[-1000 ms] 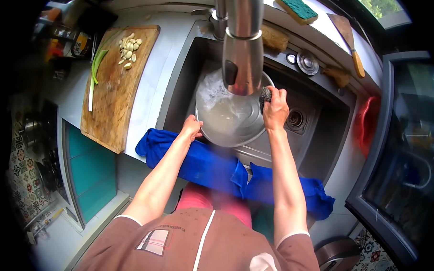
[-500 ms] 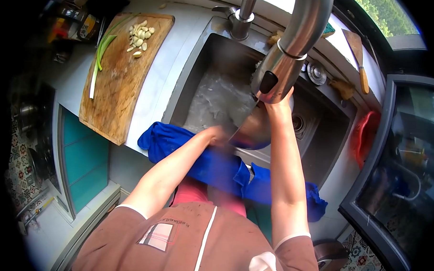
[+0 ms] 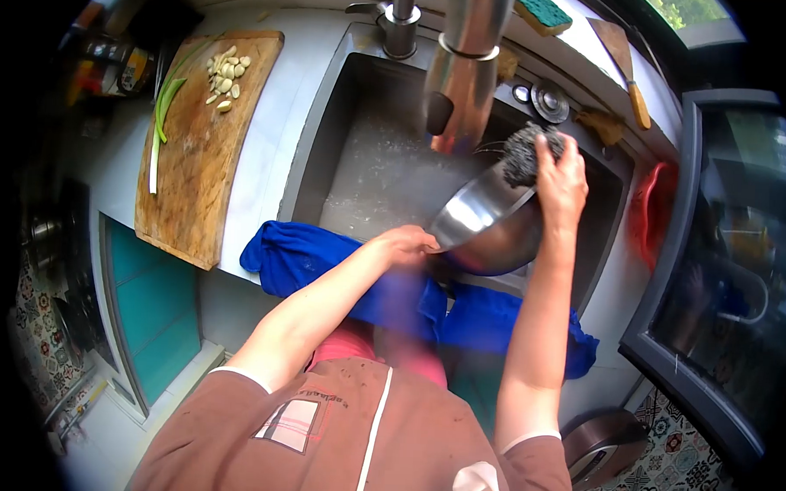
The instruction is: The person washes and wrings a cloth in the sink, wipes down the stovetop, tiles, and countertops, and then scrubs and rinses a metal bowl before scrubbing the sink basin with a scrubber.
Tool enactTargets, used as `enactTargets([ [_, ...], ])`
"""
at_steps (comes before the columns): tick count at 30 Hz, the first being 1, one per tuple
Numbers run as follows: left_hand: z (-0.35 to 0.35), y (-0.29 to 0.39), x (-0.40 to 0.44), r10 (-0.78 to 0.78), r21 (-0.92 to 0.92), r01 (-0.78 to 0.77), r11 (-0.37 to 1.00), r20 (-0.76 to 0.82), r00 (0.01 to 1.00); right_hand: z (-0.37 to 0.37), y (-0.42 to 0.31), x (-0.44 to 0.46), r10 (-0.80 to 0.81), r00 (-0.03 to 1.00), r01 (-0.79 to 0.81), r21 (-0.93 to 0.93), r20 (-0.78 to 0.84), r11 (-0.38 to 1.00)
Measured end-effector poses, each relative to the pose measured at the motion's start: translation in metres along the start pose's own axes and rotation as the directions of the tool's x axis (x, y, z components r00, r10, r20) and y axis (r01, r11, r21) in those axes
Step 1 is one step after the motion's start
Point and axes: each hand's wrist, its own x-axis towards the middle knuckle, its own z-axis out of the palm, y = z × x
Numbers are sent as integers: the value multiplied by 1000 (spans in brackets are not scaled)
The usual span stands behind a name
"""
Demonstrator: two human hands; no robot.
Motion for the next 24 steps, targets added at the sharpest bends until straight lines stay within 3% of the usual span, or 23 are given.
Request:
enactTargets([
  [1,7,12,-24,48,-10,-48,999,-55,997,-1,28,1,0,1000,-2,170,8,985],
  [2,18,21,-52,157,25,-156,988,-219,963,-5,43,-5,-1,1000,-2,350,8,937],
  [3,24,28,-68,212,93,-192,977,-327,921,-8,59,-12,9,999,-32,588,41,809],
  [4,28,39,-89,254,211,-194,958,-313,915,-14,69,-23,89,995,-101,680,53,726],
  [5,25,47,-104,294,326,-194,925,-294,910,-20,79,-33,166,983,-163,761,74,628],
  [7,4,49,-106,327,429,-209,879,-222,919,-23,117,-47,275,957,-73,845,-89,530],
  [9,-18,48,-106,202,397,-124,909,-160,966,-38,124,-63,460,887,-118,944,-39,309],
  [11,-11,42,-111,172,228,-121,966,-221,960,-51,125,-77,565,823,-124,988,52,88],
  [13,-10,28,-89,70,113,-61,992,-79,994,-52,156,-81,591,803,-114,993,81,18],
  [14,-10,19,-77,-22,73,9,997,182,983,-55,165,-84,594,797,-121,992,109,-20],
  [16,9,-9,-49,-123,-107,199,974,490,863,-56,183,-88,597,788,-128,988,154,-86],
  [17,32,-4,-62,-193,-261,456,851,652,734,-55,185,-90,623,771,-141,990,129,-30],
  [18,51,1,-75,-237,-303,647,699,756,610,-56,186,-92,649,754,-156,987,101,27],
  [19,61,4,-84,-273,-311,717,623,773,573,-57,186,-95,677,733,-173,981,70,85],
  [21,54,-5,-87,-237,-311,473,824,570,787,-50,176,-100,601,796,-277,926,71,258],
  [22,45,-12,-90,-144,-247,237,940,344,928,-39,180,-101,537,837,-325,888,109,326],
  [23,30,-18,-97,5,-115,8,993,111,994,-26,183,-104,473,867,-365,844,155,393],
  [24,18,-6,-123,114,-18,-112,994,172,979,-11,181,-104,445,867,-436,773,224,460],
])
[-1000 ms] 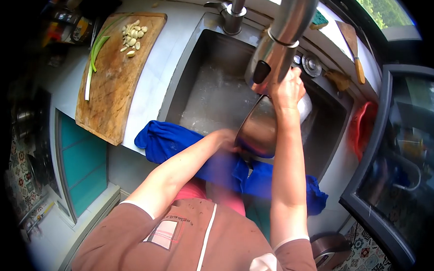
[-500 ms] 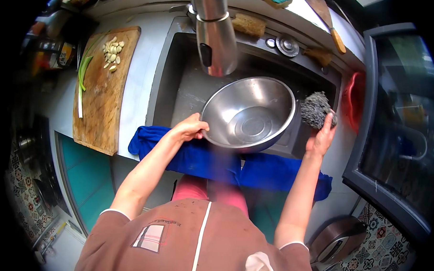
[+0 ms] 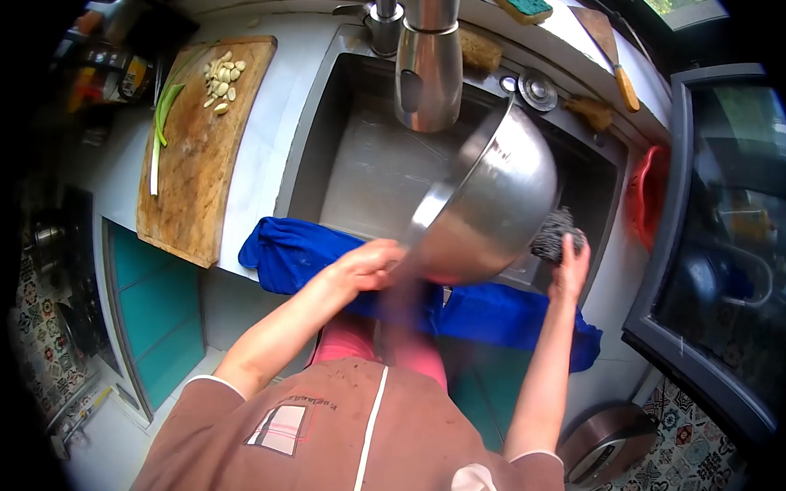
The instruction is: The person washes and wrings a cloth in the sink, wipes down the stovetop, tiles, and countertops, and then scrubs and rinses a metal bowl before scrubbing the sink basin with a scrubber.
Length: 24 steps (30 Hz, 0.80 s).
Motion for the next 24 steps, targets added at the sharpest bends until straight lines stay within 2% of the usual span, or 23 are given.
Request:
enactTargets([
  [1,11,20,-31,47,122,-27,992,-166,985,21,0,-7,50,998,-44,-156,33,987],
  [2,-8,17,-38,68,200,-7,980,-302,951,46,-2,-19,77,994,-56,-237,78,970],
  [3,-6,23,-58,171,167,-131,977,-257,951,41,52,14,-97,963,176,-312,252,934],
  [5,-25,27,-86,239,254,-171,952,-270,933,86,61,6,-274,880,436,-430,389,791],
  [6,-30,29,-100,259,294,-176,939,-273,926,107,58,0,-307,846,514,-514,436,686],
  [7,-34,30,-114,296,326,-197,925,-289,911,128,50,-7,-205,859,461,-533,469,710],
  [8,-32,29,-124,355,370,-216,904,-362,862,157,19,-29,-88,875,413,-640,476,648],
  [9,-26,31,-139,419,432,-232,872,-409,811,170,28,-31,-96,844,461,-623,527,632],
  [10,-19,27,-152,466,459,-209,864,-566,680,181,41,-32,-123,788,534,-571,603,624],
  [11,-14,26,-165,536,489,-270,830,-562,630,195,52,-32,-140,728,597,-519,671,612],
  [13,-13,25,-198,604,554,-271,787,-604,519,220,75,-27,-175,592,699,-393,787,597],
  [15,3,29,-230,684,623,-281,729,-653,327,245,106,-16,-239,397,813,-218,886,539],
  [16,1,25,-246,749,685,-305,662,-623,227,254,118,-15,-259,297,861,-141,919,488],
  [17,3,26,-263,752,711,-245,659,-633,185,257,124,-20,-215,65,997,-72,974,-22],
  [19,-4,18,-294,743,726,-161,668,-664,89,256,134,-34,31,-61,998,61,998,3],
  [20,-1,16,-299,743,736,-160,658,-669,-19,261,159,-30,-133,-116,992,107,984,-72],
  [21,0,13,-305,738,740,-154,654,-669,-81,273,170,-23,-170,-85,990,64,982,-124],
  [23,-17,-2,-324,696,704,-138,697,-710,-105,303,183,1,-249,-36,975,-21,968,-222],
  [24,-19,-5,-324,688,699,-172,694,-715,-126,328,182,19,-282,57,961,-129,958,-244],
])
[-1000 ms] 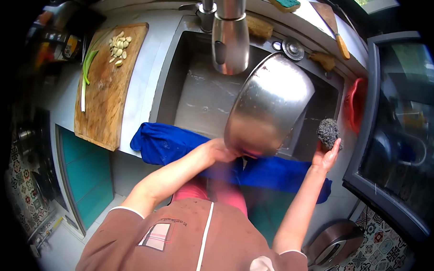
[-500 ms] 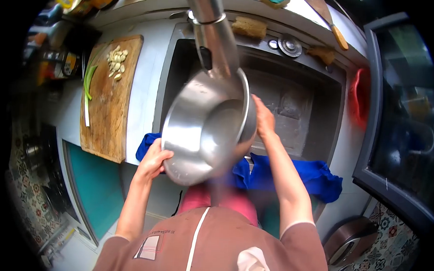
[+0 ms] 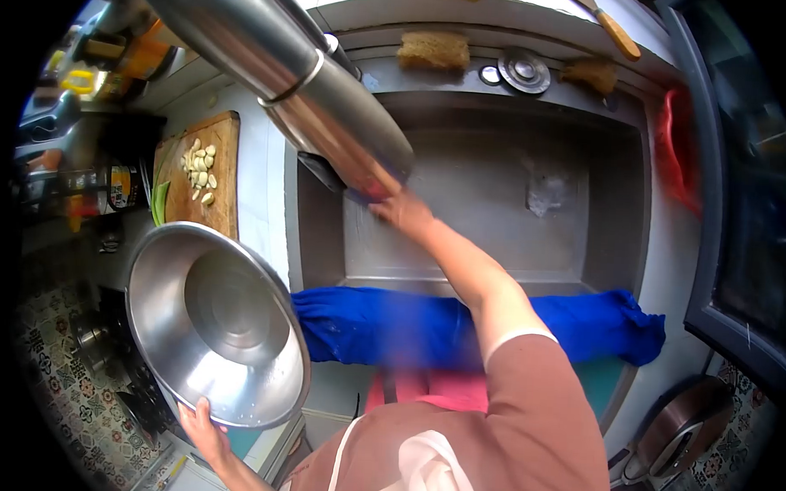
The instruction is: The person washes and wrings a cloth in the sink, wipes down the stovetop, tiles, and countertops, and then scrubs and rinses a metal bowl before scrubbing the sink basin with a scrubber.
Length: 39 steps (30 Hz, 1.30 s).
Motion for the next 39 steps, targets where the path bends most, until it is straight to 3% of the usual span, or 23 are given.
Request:
enactTargets([
  [2,0,-5,-5,-15,-69,12,998,-45,999,24,37,49,309,946,-304,59,-95,951],
  [4,-12,-15,-7,-36,-96,33,995,-22,999,44,58,70,464,861,-386,327,-209,863],
  [5,-20,-17,-9,-50,-108,50,993,-2,999,3,32,62,468,883,-466,187,37,865],
  [6,-22,-19,-9,-65,-120,65,991,5,998,6,6,47,246,969,-244,-75,22,967],
  [8,-24,-21,-9,-97,-142,99,985,22,995,-19,-52,9,-13,998,16,-54,60,998],
  [9,-26,-22,-9,-113,-146,116,983,28,993,-44,-72,0,-36,999,26,231,41,973],
  [12,-29,-33,-5,-57,-152,59,987,19,998,-39,-54,24,-31,970,-21,209,241,978],
  [13,-26,-28,-6,-78,-144,80,986,19,997,-29,-37,46,83,966,-99,54,245,994],
  [14,-22,-19,-9,-99,-138,100,985,15,995,-13,-12,74,193,954,-174,-102,229,979],
  [15,-18,-15,-12,-119,-131,119,984,10,993,46,22,89,160,976,-207,-417,-146,885],
  [17,-17,-15,-15,-122,-149,123,981,19,992,76,28,98,154,947,-289,-541,-282,790],
  [19,-18,-20,-16,-115,-177,118,977,23,993,-6,-26,90,341,919,-283,-272,199,920],
  [21,-20,-33,-12,-83,-213,82,974,6,997,-35,-85,41,121,952,-55,-231,282,971],
  [24,-14,-20,-11,-111,-224,111,968,11,994,-13,-79,35,12,991,-14,12,131,1000],
  [25,-12,-22,-10,-114,-227,115,967,17,993,-7,-56,51,85,979,-58,-148,187,987],
  [26,-8,-20,-10,-117,-231,119,966,23,993,-25,-31,79,235,941,-191,-192,242,963],
  [28,0,-12,-13,-123,-235,127,964,33,992,-26,21,124,400,851,-413,-39,339,910],
  [32,7,-19,-14,-152,-266,140,954,-26,988,-7,-49,87,227,960,-170,-305,163,937],
  [33,5,-20,-12,-156,-260,151,954,0,988,-6,-74,65,157,980,-115,-290,125,950],
  [35,1,-20,-12,-165,-244,164,956,18,986,-9,-66,52,77,987,-66,-81,142,995],
  [38,7,-21,-8,-162,-243,156,957,-1,987,-17,-4,107,342,928,-318,-166,149,934],
  [39,9,-20,-9,-157,-232,152,961,-6,988,-21,4,118,356,917,-322,-193,179,927],
])
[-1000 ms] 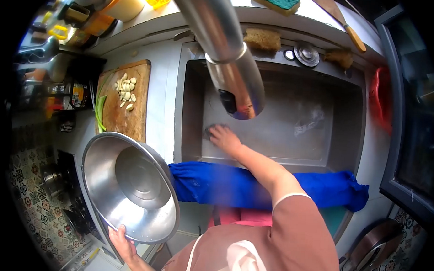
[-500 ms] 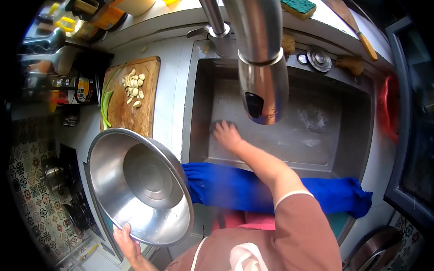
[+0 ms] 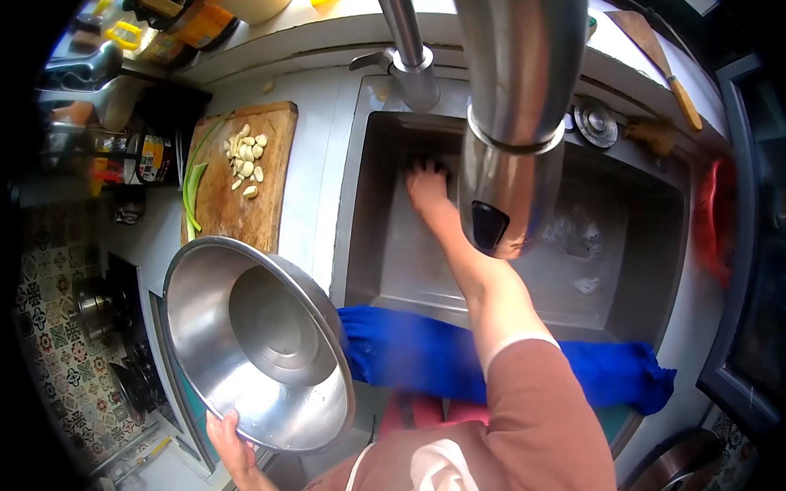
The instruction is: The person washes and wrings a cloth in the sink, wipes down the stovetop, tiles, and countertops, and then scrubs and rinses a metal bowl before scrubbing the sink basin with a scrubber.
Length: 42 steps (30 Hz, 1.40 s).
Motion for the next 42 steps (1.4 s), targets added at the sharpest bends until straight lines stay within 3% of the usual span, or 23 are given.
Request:
enactTargets([
  [2,-1,2,-5,-8,6,8,1000,0,1000,-9,-1,1,28,995,-23,-51,93,998],
  [3,1,2,-6,-11,-19,11,1000,4,1000,-1,-15,-28,-15,1000,15,-22,4,1000],
  [4,5,1,-4,-10,-55,10,998,8,1000,30,-32,-69,-115,966,86,-130,-232,988],
  [6,7,3,-3,-23,-59,23,998,5,1000,19,-46,-127,-255,964,257,13,-70,966],
  [8,2,3,1,-16,-35,16,999,3,1000,34,-16,-117,-249,952,254,3,-179,967],
  [9,1,3,3,-5,-25,5,1000,3,1000,43,1,-91,-100,973,97,-26,-210,995],
  [11,0,0,1,4,1,-4,1000,12,1000,40,42,-37,137,988,-127,118,-77,985],
  [14,-3,4,1,-14,25,12,1000,83,996,24,16,-80,18,1000,-22,-145,-25,989],
  [15,-5,4,3,-26,10,25,1000,110,994,48,-1,-116,-97,985,76,-147,-142,986],
  [16,-6,2,3,-38,-6,39,999,128,991,46,-18,-149,-209,963,186,-144,-167,972],
  [18,-6,4,3,-35,23,33,999,96,995,41,-7,-150,-278,946,276,-30,-168,961],
  [20,-3,6,6,-23,40,20,999,78,997,37,22,-97,-43,994,38,-56,-102,998],
  [22,0,5,6,-1,23,0,1000,60,998,-6,58,-36,164,966,-161,-30,198,987],
  [25,-4,6,3,-23,52,21,998,45,999,26,33,-77,99,993,-106,-112,-64,988],
  [27,-9,4,8,-31,25,29,999,96,995,49,-12,-144,-198,977,181,-176,-80,968],
  [28,-14,3,7,-39,27,36,999,117,992,26,-26,-160,-288,957,288,41,-24,957],
  [32,-9,7,7,-2,55,-2,998,75,997,0,-22,-75,-22,999,29,237,-33,971],
  [35,-12,9,5,-10,75,5,997,59,998,-3,-35,-37,-9,996,-3,150,84,989],
  [37,-8,9,1,-4,71,2,998,37,999,-19,-51,-89,-198,974,188,96,113,977],
  [38,-7,10,0,-4,56,1,998,59,998,2,-65,-117,-270,963,270,56,4,961],
  [39,-6,11,0,1,41,-5,999,81,997,-8,-74,-133,-369,916,348,146,156,926],
  [40,-7,13,1,9,34,-13,999,103,995,2,-80,-137,-421,894,373,268,152,888],
  [42,-16,9,3,24,71,-30,997,84,996,-22,-57,-118,-507,838,454,256,203,853],
])
